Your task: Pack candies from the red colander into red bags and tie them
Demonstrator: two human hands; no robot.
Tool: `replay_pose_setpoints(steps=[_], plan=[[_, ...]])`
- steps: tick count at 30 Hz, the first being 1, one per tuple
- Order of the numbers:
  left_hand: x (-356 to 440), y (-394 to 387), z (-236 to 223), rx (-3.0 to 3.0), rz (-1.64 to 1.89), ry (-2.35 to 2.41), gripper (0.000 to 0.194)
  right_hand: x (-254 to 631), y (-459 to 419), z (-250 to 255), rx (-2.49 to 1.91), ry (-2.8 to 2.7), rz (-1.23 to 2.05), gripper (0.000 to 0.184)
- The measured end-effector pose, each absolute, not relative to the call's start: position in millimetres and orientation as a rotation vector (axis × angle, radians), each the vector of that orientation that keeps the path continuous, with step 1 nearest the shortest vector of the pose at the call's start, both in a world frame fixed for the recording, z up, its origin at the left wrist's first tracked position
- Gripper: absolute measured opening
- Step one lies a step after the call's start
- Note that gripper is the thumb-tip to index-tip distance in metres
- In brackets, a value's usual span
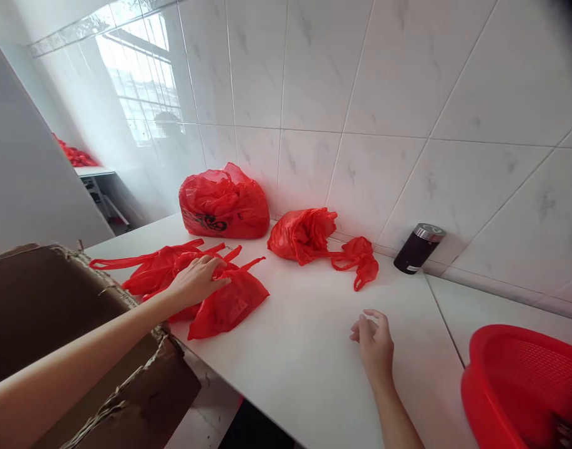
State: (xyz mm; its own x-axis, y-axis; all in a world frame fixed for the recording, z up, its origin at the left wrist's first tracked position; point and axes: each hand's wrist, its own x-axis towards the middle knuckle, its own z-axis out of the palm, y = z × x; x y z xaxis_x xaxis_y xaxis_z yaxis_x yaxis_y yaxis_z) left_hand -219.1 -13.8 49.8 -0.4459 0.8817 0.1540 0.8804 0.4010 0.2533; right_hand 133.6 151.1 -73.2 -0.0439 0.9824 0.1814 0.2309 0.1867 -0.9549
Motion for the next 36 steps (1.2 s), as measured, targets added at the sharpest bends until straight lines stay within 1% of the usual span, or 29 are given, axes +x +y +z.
replay_pose_setpoints(steps=[3, 9, 12, 15, 17, 20, 23, 25, 29, 32, 33, 36], plan=[[-227, -16, 47, 1.657, 0.463, 2.638, 0.046, 133, 154, -79, -1.233, -1.489, 0.984, 0.039], [-251, -31, 50, 1.606, 0.519, 2.681, 0.038, 136, 162, -90, -1.269, -1.532, 1.017, 0.042], [-249, -36, 50, 1.622, 0.554, 2.652, 0.036, 134, 176, -90, -1.314, -1.665, 0.853, 0.037], [-229, -28, 54, 1.727, 0.602, 2.516, 0.034, 126, 201, -82, -1.361, -1.782, 0.574, 0.029], [-207, -14, 59, 1.820, 0.633, 2.372, 0.033, 117, 222, -73, -1.369, -1.830, 0.455, 0.027], [-162, 19, 67, 1.952, 0.637, 2.171, 0.027, 103, 250, -63, -1.374, -1.949, 0.319, 0.029], [-114, 60, 63, 2.106, 0.617, 1.997, 0.022, 94, 262, -59, -1.403, -2.075, 0.253, 0.032], [-85, 89, 51, 2.156, 0.630, 1.943, 0.024, 95, 254, -60, -1.409, -2.158, 0.236, 0.031], [-34, 136, 11, 2.170, 0.705, 1.991, 0.043, 118, 201, -61, -1.409, -2.273, 0.194, 0.029], [-7, 154, -21, 2.163, 0.719, 2.000, 0.057, 149, 149, -60, -1.379, -2.334, 0.198, 0.033], [-1, 157, -29, 2.156, 0.711, 1.992, 0.059, 160, 133, -59, -1.371, -2.335, 0.227, 0.032], [1, 160, -44, 2.137, 0.663, 1.934, 0.054, 192, 102, -57, -1.414, -2.294, 0.312, 0.027]])
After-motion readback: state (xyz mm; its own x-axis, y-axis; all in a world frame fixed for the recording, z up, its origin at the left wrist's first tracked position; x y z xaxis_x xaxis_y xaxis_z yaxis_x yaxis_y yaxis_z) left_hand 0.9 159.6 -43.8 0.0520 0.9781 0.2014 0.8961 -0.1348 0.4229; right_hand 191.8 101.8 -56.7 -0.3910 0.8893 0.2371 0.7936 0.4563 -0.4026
